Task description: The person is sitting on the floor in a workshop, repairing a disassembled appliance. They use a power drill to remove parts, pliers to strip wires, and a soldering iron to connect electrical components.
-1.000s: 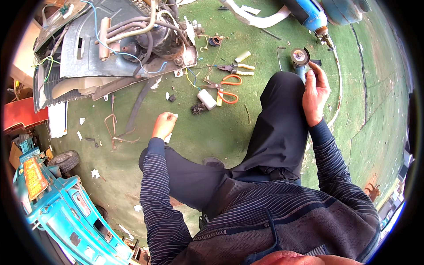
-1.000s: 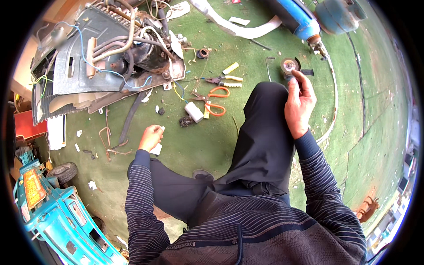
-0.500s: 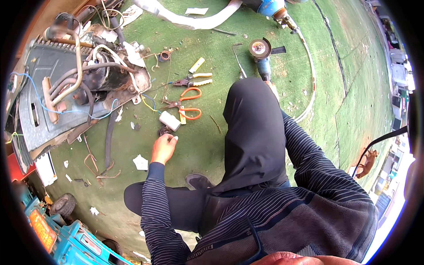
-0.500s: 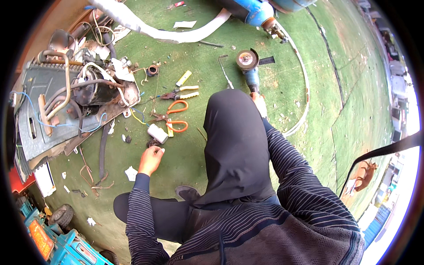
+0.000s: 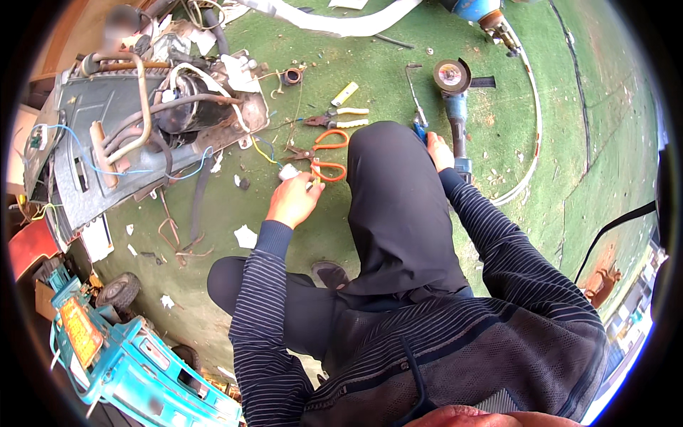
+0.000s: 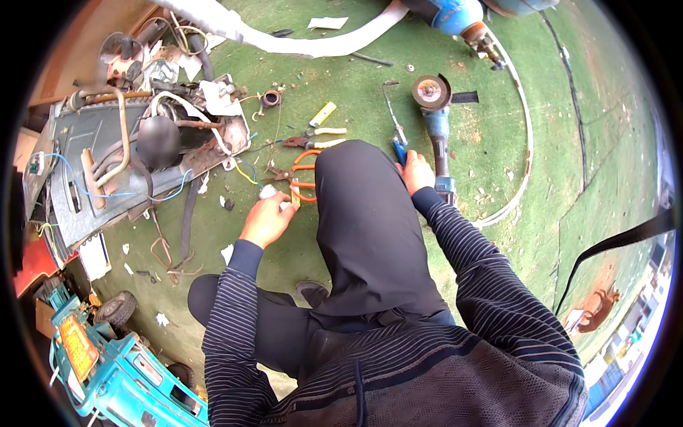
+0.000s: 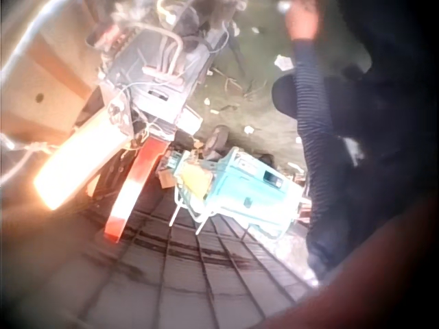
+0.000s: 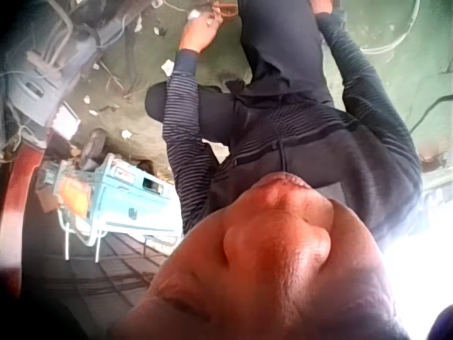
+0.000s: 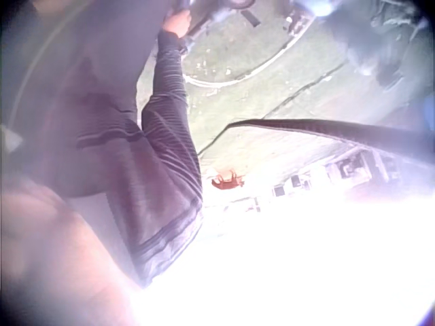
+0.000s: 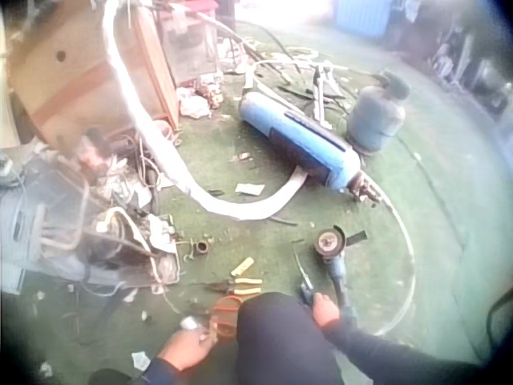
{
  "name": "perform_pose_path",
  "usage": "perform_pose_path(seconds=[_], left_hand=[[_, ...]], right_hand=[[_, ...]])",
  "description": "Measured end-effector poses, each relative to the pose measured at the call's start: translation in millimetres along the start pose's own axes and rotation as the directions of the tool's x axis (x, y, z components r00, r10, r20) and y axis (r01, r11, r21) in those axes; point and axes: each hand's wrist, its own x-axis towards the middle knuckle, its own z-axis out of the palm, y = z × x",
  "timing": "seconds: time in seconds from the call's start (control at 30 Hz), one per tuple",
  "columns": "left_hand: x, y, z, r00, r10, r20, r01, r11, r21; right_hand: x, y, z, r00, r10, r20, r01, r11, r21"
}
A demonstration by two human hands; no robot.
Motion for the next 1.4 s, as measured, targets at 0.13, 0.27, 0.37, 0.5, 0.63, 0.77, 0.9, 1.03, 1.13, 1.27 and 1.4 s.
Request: perform_pose_path(seconds=[0.13,0.27,0.37,0.5,0.63,0.77,0.9,1.03,1.13,1.27,1.4], left_hand=[[2.6,19.5,-34.1,0.983,0.126,-0.131,-0.131,0.991,-0.030],[2.9,-3.0,-30.4,0.957,0.071,-0.281,-0.137,0.966,-0.221],[3.2,-52.2,12.0,0.944,-0.098,-0.316,-0.011,0.945,-0.326],[14.6,-64.6,38.4,0.938,-0.117,-0.326,0.004,0.945,-0.328],[81.9,-12.9,23.0,0.933,0.009,-0.359,-0.131,0.939,-0.317],[163.0,42.7,25.4,0.838,0.254,-0.482,-0.266,0.963,0.044],[217.3,70.9,32.7,0.878,0.298,-0.375,-0.258,0.954,0.154],[239.1,47.0,30.9,0.891,0.245,-0.381,-0.217,0.969,0.114],[188.3,38.7,12.5,0.835,0.340,-0.433,-0.396,0.917,-0.044],[129.0,-25.1,5.4,0.930,0.210,-0.303,-0.331,0.835,-0.439],[80.8,-71.9,10.5,0.973,0.015,-0.232,-0.178,0.687,-0.705]], right_hand=[[7.8,-9.7,-9.1,0.996,-0.058,-0.066,0.059,0.998,0.012],[9.8,-20.8,-5.2,0.975,-0.115,-0.190,0.187,0.889,0.418],[17.9,-48.0,-29.9,0.977,0.044,-0.209,0.122,0.689,0.714],[20.9,-102.9,-119.3,0.918,0.054,-0.392,0.262,0.659,0.705],[-1.5,-105.8,-195.3,0.846,-0.055,-0.530,0.394,0.733,0.554],[-20.8,-111.4,-249.5,0.891,-0.130,-0.434,0.297,0.891,0.343],[-52.7,-142.9,-295.5,0.850,-0.428,-0.305,0.466,0.883,0.060],[-41.7,-173.3,-298.0,0.737,-0.668,-0.104,0.639,0.738,-0.216],[-33.6,-165.0,-288.1,0.717,-0.697,0.002,0.672,0.691,-0.268],[-10.3,-189.8,-259.3,0.703,-0.707,0.077,0.697,0.664,-0.270],[-0.5,-231.9,-231.9,0.688,-0.717,0.112,0.714,0.642,-0.279]])
